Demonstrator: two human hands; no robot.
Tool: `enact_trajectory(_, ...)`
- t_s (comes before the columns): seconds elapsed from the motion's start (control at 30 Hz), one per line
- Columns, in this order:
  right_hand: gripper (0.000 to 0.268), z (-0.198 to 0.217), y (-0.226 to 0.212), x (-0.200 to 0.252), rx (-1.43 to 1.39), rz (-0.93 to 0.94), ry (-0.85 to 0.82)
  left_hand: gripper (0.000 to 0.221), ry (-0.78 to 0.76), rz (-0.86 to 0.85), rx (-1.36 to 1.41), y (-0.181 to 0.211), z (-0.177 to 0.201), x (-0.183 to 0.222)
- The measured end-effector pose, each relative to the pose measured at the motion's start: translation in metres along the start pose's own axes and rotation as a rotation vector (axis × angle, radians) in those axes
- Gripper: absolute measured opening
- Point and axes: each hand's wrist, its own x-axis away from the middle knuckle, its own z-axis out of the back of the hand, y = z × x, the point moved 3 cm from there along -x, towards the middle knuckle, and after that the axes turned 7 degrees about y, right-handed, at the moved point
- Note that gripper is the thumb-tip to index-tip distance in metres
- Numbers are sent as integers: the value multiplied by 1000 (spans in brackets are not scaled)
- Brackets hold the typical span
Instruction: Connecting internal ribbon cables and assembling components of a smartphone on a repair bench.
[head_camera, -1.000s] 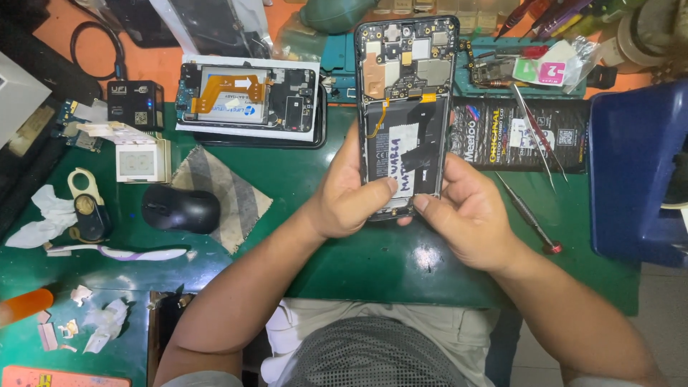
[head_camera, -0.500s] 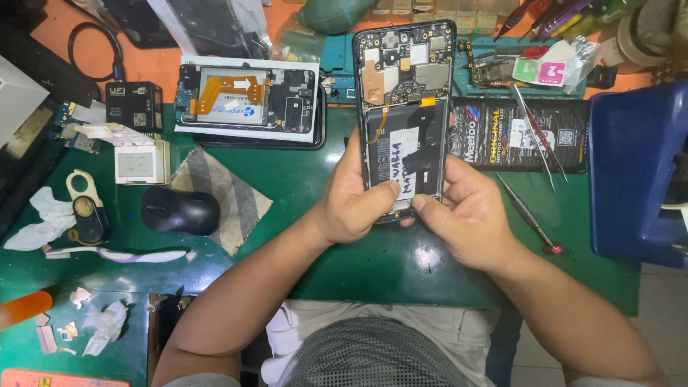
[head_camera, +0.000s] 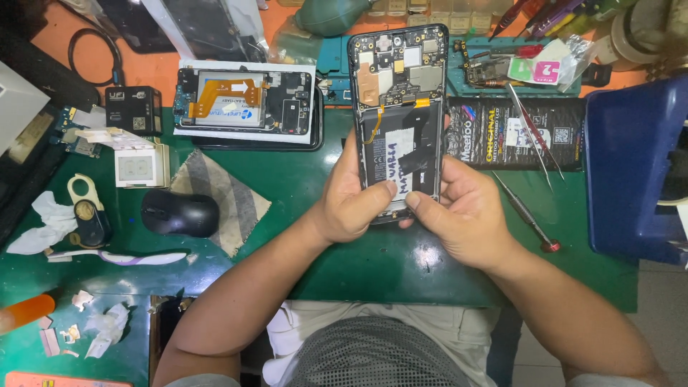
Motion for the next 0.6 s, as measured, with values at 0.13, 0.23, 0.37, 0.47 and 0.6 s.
enact_trajectory(0.13, 14, -2, -4, 1, -13, 1, -7, 50, 7, 12, 3, 11, -10, -3)
enact_trajectory(0.23, 19, -4, -7, 2, -167, 16, -64, 49, 21, 96, 69, 23, -20, -6)
enact_trajectory(0.37, 20, -2, -13, 0, -147, 86, -48, 51, 46, 67, -343, 26, -8, -13)
enact_trajectory(0.47, 19, 4, -16, -7, -94, 167, -16, 53, 136, -116, -828, 48, -23, -18)
enact_trajectory(0.6, 18, 14, -15, -12, -3, 282, 28, 35, 101, -589, -1375, 63, -40, -16)
